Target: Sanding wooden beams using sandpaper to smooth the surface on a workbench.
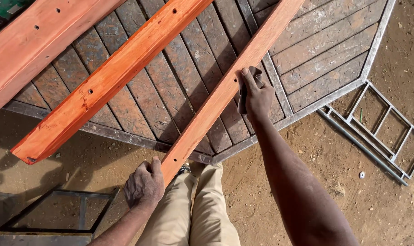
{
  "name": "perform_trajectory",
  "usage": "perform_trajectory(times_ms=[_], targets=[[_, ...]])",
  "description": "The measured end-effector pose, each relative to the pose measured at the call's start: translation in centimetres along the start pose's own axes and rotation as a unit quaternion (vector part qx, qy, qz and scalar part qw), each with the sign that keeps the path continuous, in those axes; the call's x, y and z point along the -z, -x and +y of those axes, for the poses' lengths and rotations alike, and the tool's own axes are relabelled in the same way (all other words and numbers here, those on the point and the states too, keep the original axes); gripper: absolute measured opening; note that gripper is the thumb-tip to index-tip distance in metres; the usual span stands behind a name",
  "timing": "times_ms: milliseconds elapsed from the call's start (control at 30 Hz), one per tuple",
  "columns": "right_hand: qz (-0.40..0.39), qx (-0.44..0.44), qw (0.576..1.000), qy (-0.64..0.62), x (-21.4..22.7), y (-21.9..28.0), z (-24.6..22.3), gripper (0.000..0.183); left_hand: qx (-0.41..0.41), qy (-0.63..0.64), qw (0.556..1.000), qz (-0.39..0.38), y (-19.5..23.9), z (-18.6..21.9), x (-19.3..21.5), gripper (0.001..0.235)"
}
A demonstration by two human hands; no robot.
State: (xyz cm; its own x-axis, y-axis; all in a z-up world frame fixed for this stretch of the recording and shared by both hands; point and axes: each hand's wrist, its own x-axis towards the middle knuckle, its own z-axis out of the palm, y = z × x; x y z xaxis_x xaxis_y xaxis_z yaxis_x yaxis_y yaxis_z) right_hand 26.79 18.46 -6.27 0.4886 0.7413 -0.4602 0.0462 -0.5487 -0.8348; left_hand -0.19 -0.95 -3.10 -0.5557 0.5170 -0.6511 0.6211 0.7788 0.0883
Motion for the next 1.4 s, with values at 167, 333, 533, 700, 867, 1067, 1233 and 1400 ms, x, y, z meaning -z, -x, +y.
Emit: perform_trajectory(times_ms=[167,333,533,700,867,1067,1233,1400], targets=[[-0.039,-0.056,0.998,-0.017,-1.1,7.3,3.0,0.050,-0.016,-0.009,1.000,0.002,-0.1,0.6,-1.1,0.062],[-0.094,-0.026,0.982,0.163,0.3,6.4,1.2,0.041,-0.012,-0.029,0.999,0.004,-0.1,0.5,-0.4,0.064],[0.028,-0.004,1.000,-0.006,1.6,-9.4,-4.0,0.046,0.034,-0.051,0.998,-0.030,0.1,1.5,0.4,0.066],[-0.057,-0.060,0.996,-0.038,0.6,-3.6,0.1,0.055,0.036,-0.055,0.998,-0.014,0.4,1.1,0.0,0.063],[-0.139,-0.022,0.990,0.014,2.5,-5.9,-2.4,0.052,0.061,-0.053,0.997,-0.016,0.1,1.3,0.0,0.062],[-0.008,0.039,0.998,-0.044,2.1,-15.5,-5.3,0.053,0.049,-0.057,0.997,0.001,0.1,1.0,-0.3,0.056],[-0.117,-0.069,0.987,-0.085,1.4,-6.2,-1.6,0.050,0.104,-0.064,0.992,-0.009,-0.2,1.1,-0.8,0.059],[-0.137,0.064,0.984,-0.094,2.9,-14.4,-6.9,0.036,0.083,-0.008,0.995,0.053,-2.0,-1.7,-3.7,0.048]])
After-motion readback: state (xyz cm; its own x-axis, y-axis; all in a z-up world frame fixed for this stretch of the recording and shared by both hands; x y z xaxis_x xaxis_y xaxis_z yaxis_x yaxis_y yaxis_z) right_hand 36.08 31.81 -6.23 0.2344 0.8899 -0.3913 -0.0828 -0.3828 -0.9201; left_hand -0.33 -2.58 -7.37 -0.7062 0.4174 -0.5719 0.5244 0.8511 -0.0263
